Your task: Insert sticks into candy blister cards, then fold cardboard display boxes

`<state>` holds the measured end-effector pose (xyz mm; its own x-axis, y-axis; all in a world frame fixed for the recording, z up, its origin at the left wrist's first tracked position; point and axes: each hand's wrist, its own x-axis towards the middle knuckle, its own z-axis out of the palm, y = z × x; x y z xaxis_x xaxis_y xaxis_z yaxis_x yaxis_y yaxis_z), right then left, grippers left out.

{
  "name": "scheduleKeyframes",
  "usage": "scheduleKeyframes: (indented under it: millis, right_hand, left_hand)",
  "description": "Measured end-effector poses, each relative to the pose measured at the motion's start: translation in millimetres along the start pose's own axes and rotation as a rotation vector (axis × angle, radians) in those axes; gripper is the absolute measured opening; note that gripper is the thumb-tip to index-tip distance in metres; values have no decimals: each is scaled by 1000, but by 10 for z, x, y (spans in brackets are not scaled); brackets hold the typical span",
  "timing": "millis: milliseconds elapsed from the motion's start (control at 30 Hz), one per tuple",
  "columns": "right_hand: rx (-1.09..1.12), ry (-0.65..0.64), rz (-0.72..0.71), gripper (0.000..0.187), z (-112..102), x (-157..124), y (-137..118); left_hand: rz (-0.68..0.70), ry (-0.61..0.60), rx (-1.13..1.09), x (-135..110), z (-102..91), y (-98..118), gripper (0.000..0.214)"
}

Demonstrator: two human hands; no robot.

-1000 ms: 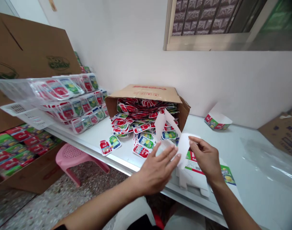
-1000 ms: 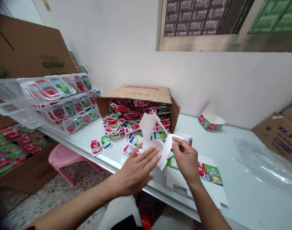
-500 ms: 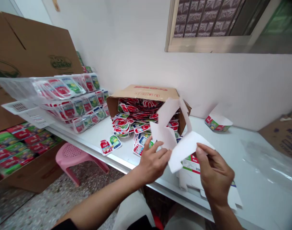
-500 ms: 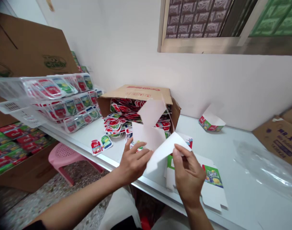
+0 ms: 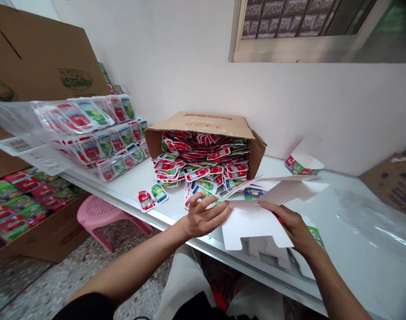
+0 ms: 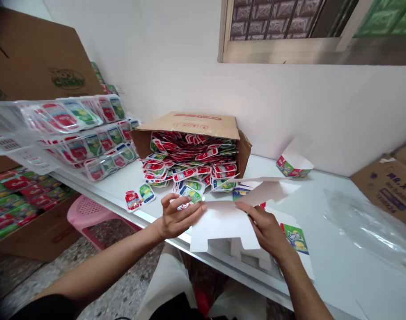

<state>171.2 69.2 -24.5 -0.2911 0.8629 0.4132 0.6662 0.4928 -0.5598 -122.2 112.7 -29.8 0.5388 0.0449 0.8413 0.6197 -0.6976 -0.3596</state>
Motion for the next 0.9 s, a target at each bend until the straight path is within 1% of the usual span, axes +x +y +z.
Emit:
scheduleKeyframes:
  millis: [67,100,200,267,300,367,467,533,633,733,767,833,900]
  right_hand:
    - [-81,25,-12,34,51,-49,81]
    - [-111,13,0,33,104,-102,130]
    - [-172,-144,53,38,323,-313,256]
    - [-184,-217,85,41,440,-420,286]
    - [-184,-230,96,41,470,-446,281]
    - [-187,-213,92,38,461,-437,242]
    - [-227,-147,-14,33,344,-335,162]
    - [-321,-112,-114,28,273,-273,123]
    - [-518,-149,-234,28,255,-225,74]
    - [-597,-231,-265,25,317,-168,-29]
    - [-593,-255,-262,22,342,-136,-77]
    - [-562,-302,-239,20,384,-53,-174]
    - [-509,-341,-174,30,413,34,-235]
  left_hand:
    - [5,-133,22,-34,-18,62,30]
    - [30,-218,25,-56,-35,99,31]
    - [195,-422,23,-99,-112,207,30]
    - [316,-491,9,-76,-168,243,29]
    - [355,-507,-2,-48,-194,246,28]
    - [363,-547,-25,17,-237,231,30]
    - [245,-645,-29,56,-286,206,37]
    - [167,-687,-31,-4,-307,218,40]
    - [94,-725,-39,-207,-325,279,36]
    - [-4,-798,-71,-434,-355,369,31]
    - [-69,-828,-88,-492,-371,402,29]
    - [-261,-897,-134,-565,-407,471,22]
    - [-486,-943,-215,-583,-435,538,19]
